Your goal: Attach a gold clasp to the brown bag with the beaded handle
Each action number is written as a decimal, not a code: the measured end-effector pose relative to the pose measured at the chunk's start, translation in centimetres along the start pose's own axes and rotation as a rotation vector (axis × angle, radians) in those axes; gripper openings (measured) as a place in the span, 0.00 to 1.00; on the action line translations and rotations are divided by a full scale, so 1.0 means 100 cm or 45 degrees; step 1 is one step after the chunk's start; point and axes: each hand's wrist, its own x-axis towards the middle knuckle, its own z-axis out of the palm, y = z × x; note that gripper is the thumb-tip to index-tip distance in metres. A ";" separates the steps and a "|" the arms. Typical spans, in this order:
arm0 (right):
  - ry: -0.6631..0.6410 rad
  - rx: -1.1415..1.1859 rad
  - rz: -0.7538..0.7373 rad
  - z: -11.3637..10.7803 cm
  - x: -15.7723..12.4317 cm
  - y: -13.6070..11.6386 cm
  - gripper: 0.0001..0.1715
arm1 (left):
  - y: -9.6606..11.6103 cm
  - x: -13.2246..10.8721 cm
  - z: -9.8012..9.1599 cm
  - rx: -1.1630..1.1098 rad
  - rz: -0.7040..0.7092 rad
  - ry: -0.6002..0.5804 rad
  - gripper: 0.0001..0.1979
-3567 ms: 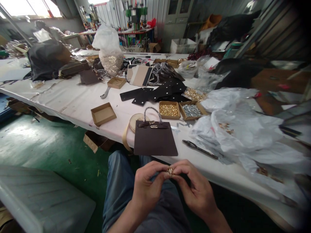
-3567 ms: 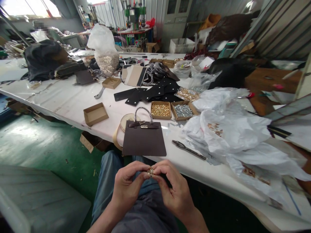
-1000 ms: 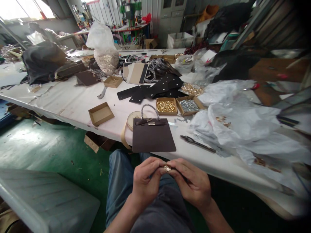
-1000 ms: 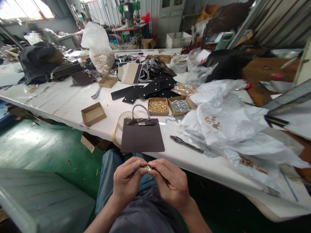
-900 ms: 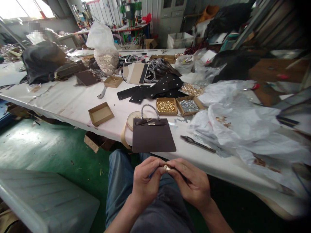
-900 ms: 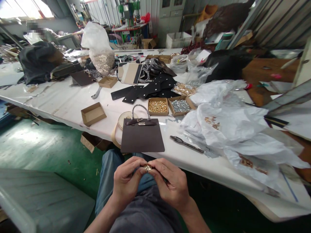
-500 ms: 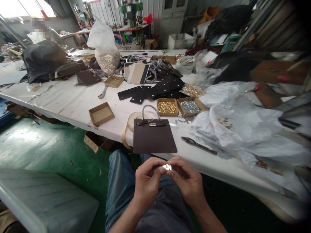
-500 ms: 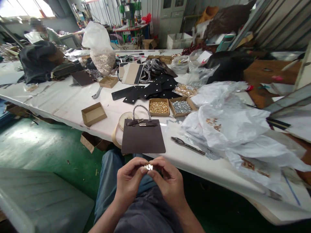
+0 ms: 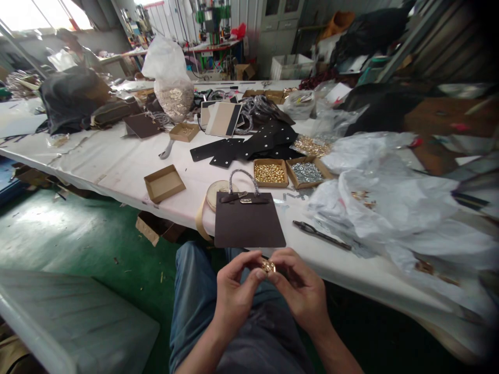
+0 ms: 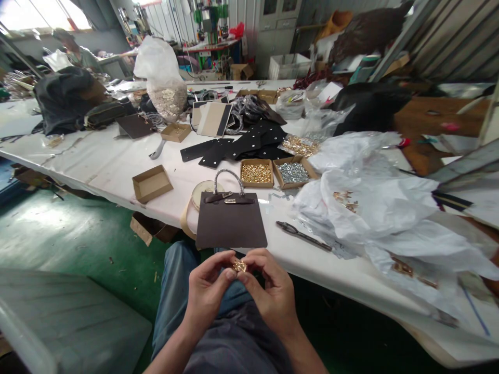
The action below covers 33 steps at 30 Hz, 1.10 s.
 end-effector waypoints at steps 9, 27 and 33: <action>-0.019 -0.068 0.030 -0.008 0.003 0.001 0.07 | 0.009 0.008 -0.003 0.106 -0.022 0.007 0.14; -0.492 -1.340 -0.208 0.013 0.117 0.045 0.14 | 0.025 0.188 -0.074 1.666 0.053 -0.169 0.31; -0.390 -1.194 -0.157 0.014 0.126 0.054 0.10 | 0.011 0.203 -0.085 1.553 0.085 -0.083 0.15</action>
